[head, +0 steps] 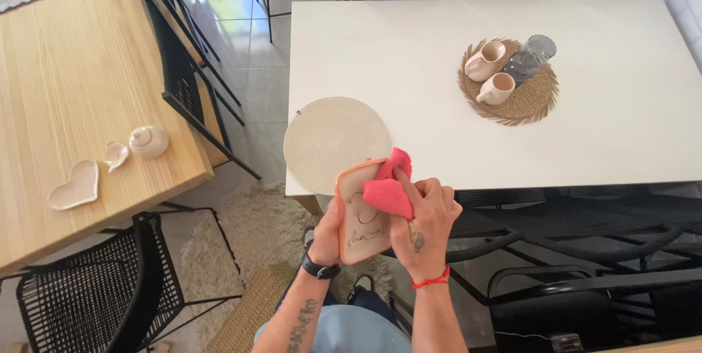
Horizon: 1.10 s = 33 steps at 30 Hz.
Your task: The person wipes several toast-shaped coasters one at a time using a pink cloth and then places them inside a holder shaped like a small vehicle.
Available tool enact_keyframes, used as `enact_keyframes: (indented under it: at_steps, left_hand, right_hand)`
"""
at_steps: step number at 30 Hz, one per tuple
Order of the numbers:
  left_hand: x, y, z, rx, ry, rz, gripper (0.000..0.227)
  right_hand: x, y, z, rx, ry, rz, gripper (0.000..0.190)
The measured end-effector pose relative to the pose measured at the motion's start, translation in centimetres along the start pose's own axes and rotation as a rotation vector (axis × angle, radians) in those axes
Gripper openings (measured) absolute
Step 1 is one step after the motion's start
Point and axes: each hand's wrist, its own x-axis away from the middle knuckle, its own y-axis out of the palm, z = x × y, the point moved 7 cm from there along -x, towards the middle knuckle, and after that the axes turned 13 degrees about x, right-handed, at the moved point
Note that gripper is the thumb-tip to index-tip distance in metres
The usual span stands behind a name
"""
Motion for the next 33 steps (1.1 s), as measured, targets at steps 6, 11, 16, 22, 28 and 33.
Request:
enact_keyframes:
  at_steps: [6, 11, 16, 22, 28, 33]
  left_hand:
    - [-1.2, -0.4, 2.8, 0.181, 0.010, 0.115, 0.111]
    - [-3.7, 0.9, 3.9, 0.195, 0.089, 0.063, 0.125]
    - [-4.3, 1.1, 1.7, 0.127, 0.113, 0.025, 0.105]
    - [-4.0, -1.0, 0.7, -0.019, 0.110, 0.017, 0.094]
    - [-6.5, 1.1, 2.3, 0.128, -0.060, 0.019, 0.103]
    - [-7.3, -1.4, 4.6, 0.290, 0.020, 0.192, 0.117]
  right_hand:
    - [1.9, -0.1, -1.1, 0.062, -0.127, -0.151, 0.079]
    - [2.5, 0.7, -0.3, 0.028, -0.105, -0.191, 0.069]
    - [-0.9, 2.5, 0.1, 0.061, -0.092, -0.178, 0.076]
    - [-4.3, 4.3, -0.2, -0.074, -0.088, -0.125, 0.038]
    - [-4.4, 2.9, -3.7, -0.370, -0.259, -0.242, 0.053]
    - [-2.0, 4.2, -2.4, -0.323, -0.377, -0.344, 0.064]
